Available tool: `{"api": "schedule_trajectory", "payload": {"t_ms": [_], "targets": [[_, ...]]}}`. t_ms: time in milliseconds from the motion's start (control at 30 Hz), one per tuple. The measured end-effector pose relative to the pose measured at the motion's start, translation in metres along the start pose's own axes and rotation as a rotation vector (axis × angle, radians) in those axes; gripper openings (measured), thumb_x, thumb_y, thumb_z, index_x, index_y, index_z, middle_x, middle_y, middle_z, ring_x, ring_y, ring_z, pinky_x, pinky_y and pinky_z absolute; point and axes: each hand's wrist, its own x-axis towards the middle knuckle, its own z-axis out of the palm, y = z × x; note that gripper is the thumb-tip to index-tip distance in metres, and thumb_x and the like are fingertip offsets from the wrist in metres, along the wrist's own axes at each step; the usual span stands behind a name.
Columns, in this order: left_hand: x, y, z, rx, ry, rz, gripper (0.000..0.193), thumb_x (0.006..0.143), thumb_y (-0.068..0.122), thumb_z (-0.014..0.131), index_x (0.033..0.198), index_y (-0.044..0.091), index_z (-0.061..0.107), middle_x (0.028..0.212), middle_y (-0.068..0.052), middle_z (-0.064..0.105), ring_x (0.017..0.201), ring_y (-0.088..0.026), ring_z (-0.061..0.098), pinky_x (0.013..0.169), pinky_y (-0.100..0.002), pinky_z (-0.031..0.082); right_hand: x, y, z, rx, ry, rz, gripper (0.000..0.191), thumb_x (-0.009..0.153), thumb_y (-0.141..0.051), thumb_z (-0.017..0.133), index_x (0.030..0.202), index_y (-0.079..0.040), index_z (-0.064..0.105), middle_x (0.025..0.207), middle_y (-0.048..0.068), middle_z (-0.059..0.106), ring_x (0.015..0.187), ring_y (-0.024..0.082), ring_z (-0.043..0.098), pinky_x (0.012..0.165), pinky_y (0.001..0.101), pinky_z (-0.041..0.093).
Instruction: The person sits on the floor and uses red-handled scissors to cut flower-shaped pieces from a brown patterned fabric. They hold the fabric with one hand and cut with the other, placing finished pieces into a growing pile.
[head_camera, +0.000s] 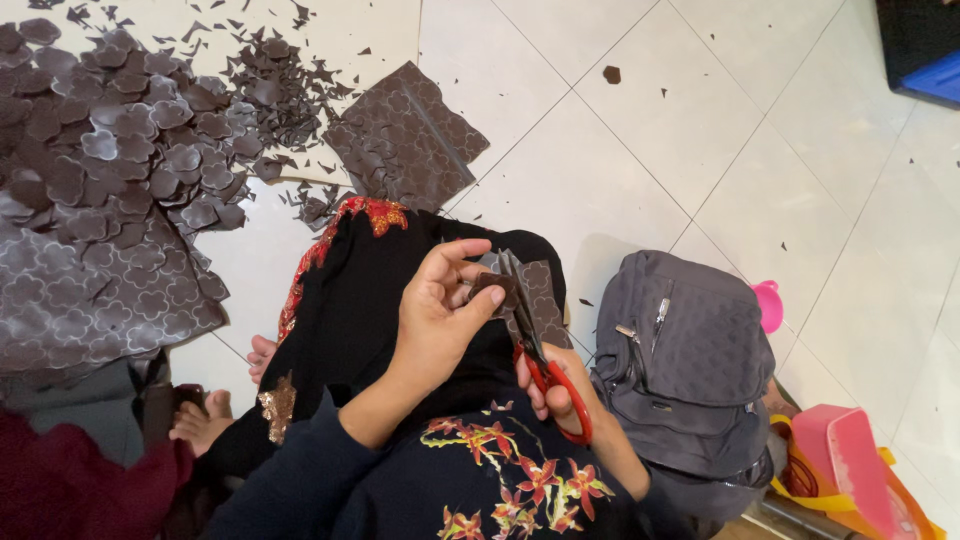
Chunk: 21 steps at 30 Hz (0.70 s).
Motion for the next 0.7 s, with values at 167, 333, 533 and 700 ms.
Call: {"api": "schedule_trajectory", "payload": {"t_ms": [167,333,533,700], "targets": [[0.001,0.001,0.000,-0.003,0.009,-0.051,0.045,0.093,-0.004,0.068,0.135,0.001,0.054,0.103,-0.004,0.066,0.091,-0.007,0.067,0.076,-0.022,0.060,0.000,0.006,-0.005,-0.057,0.039,0.070,0.094,0.048,-0.090,0.074,0.084,-0.005,0.058,0.058,-0.003,0.051,0.045,0.005,0.048,0.041,0.0187,0.038],[0.002,0.006,-0.003,0.070,0.005,-0.002,0.045,0.092,-0.006,0.069,0.134,0.002,0.055,0.108,-0.004,0.069,0.098,-0.008,0.068,0.082,-0.024,0.061,0.001,-0.005,-0.004,-0.214,0.098,0.135,0.094,0.056,-0.087,0.075,0.084,0.001,0.060,0.053,0.003,0.048,0.042,0.010,0.045,0.039,0.0230,0.034],[0.003,0.011,-0.009,0.143,-0.006,-0.034,0.049,0.091,-0.006,0.068,0.138,0.002,0.056,0.110,-0.005,0.070,0.098,-0.007,0.066,0.083,-0.020,0.055,0.001,-0.037,-0.012,-0.389,-0.061,-0.122,0.113,0.058,-0.104,0.049,0.107,-0.003,0.065,0.069,-0.005,0.050,0.060,0.005,0.046,0.053,0.0220,0.035],[0.005,0.015,-0.011,0.134,-0.030,-0.057,0.058,0.089,-0.006,0.070,0.144,0.001,0.052,0.107,-0.006,0.074,0.092,-0.006,0.067,0.079,-0.020,0.054,-0.002,-0.044,-0.015,-0.442,-0.067,-0.090,0.111,0.057,-0.104,0.049,0.102,-0.003,0.067,0.067,-0.005,0.050,0.060,0.004,0.045,0.053,0.0224,0.033]]}}
